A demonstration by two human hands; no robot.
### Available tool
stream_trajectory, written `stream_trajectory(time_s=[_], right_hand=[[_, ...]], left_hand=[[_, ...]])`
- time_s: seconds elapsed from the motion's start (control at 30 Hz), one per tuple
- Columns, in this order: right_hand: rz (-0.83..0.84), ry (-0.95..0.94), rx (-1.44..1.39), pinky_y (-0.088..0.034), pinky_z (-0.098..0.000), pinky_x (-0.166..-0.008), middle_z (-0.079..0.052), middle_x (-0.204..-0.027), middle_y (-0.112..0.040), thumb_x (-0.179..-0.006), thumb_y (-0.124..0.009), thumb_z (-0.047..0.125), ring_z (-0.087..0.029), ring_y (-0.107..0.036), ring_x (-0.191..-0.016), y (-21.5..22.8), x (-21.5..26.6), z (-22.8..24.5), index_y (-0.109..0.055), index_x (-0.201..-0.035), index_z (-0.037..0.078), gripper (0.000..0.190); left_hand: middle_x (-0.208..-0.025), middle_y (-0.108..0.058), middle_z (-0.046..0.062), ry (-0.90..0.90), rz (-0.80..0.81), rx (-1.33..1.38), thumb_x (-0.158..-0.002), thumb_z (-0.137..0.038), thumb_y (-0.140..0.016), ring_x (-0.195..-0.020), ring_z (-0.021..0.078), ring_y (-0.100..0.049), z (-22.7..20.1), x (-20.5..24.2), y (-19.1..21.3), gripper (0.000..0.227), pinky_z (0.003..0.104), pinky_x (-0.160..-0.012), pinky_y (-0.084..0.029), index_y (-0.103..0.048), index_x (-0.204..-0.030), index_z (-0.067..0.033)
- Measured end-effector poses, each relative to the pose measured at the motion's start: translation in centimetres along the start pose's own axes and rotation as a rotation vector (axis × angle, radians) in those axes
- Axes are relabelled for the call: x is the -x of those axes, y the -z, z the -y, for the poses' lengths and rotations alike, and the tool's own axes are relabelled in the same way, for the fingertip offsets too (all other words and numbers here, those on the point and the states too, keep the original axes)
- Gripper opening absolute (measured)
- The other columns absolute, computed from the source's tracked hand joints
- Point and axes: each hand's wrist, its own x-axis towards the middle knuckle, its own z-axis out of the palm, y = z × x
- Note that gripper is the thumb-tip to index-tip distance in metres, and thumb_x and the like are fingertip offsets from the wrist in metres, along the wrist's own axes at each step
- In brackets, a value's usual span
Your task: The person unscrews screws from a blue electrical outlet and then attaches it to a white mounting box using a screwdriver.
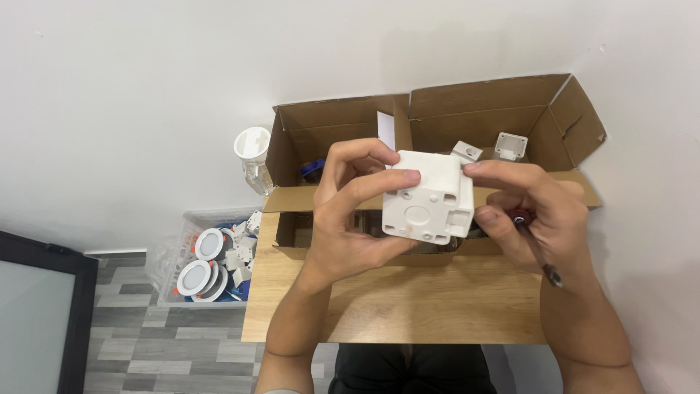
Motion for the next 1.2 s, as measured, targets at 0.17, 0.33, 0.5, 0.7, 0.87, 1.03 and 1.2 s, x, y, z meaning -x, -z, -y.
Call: stream_trajectory(time_s=[0.17,0.33,0.5,0.7,0.87,1.03,1.2], right_hand=[[-0.005,-0.01,-0.002,-0.05,-0.0219,-0.057,-0.022,-0.118,-0.081,-0.107,-0.061,0.02,-0.014,-0.064,-0.069,0.0,0.2,-0.2,-0.061,-0.137,-0.007,0.04],[0.012,-0.034,0.026,-0.069,-0.0237,-0.077,-0.02,-0.115,-0.082,-0.107,-0.061,0.022,-0.022,-0.086,-0.096,0.2,-0.2,0.2,-0.063,-0.135,-0.006,0.04],[0.025,-0.035,0.109,-0.02,-0.0249,-0.053,0.001,-0.061,-0.026,-0.107,-0.058,0.035,-0.011,-0.022,-0.052,0.5,-0.4,0.5,-0.067,-0.133,-0.002,0.046],[0.036,-0.081,0.036,-0.021,-0.0226,-0.05,0.002,-0.057,-0.036,-0.097,-0.07,0.038,-0.006,-0.032,-0.046,2.1,-0.1,-0.4,-0.058,-0.14,-0.002,0.06],[0.09,-0.08,0.284,-0.039,-0.0206,-0.054,0.002,-0.067,-0.056,-0.088,-0.089,0.036,-0.007,-0.041,-0.049,2.7,-0.2,-1.6,-0.064,-0.141,0.003,0.067],[0.082,-0.021,0.447,-0.043,-0.0259,-0.054,-0.001,-0.07,-0.063,-0.101,-0.093,0.029,-0.008,-0.047,-0.054,3.1,-1.3,-3.8,-0.072,-0.141,0.001,0.053],[0.128,-0.142,0.636,-0.05,-0.0335,-0.076,-0.007,-0.114,-0.079,-0.101,-0.094,0.024,-0.019,-0.064,-0.078,3.3,-2.6,-7.5,-0.078,-0.131,0.003,0.04]], left_hand=[[-0.133,-0.057,0.01,-0.001,0.002,0.002,-0.095,-0.027,-0.093,-0.117,0.02,-0.063,0.1,0.0,-0.1,0.049,0.031,-0.097,-0.059,-0.068,-0.137,-0.0212],[-0.129,-0.057,0.009,0.01,0.009,-0.031,-0.094,-0.041,-0.091,-0.115,0.0205,-0.062,0.0,0.0,0.2,0.055,0.034,-0.101,-0.057,-0.068,-0.139,-0.0199],[-0.129,-0.059,0.009,0.07,0.029,-0.078,-0.076,-0.052,-0.099,-0.121,0.0217,-0.065,-0.1,-0.3,-0.2,0.085,0.032,-0.099,-0.064,-0.065,-0.144,-0.0131],[-0.146,-0.057,0.019,-0.042,0.063,-0.085,-0.105,0.005,-0.076,-0.133,0.0323,-0.067,0.8,-0.4,-1.5,0.044,0.039,-0.107,-0.068,-0.06,-0.141,-0.015],[-0.144,-0.061,0.017,-0.08,0.083,-0.232,-0.104,0.006,-0.085,-0.109,0.0261,-0.062,2.6,0.1,-2.8,0.049,0.036,-0.089,-0.058,-0.064,-0.143,-0.0146],[-0.147,-0.059,0.014,-0.081,0.14,-0.417,-0.105,-0.011,-0.097,-0.109,0.0233,-0.064,4.2,0.5,-3.5,0.067,0.038,-0.094,-0.061,-0.055,-0.157,-0.017],[-0.135,-0.064,0.016,-0.072,0.091,-0.382,-0.106,-0.021,-0.087,-0.118,0.031,-0.064,2.2,-0.8,-2.1,0.036,0.042,-0.099,-0.057,-0.069,-0.135,-0.0101]])
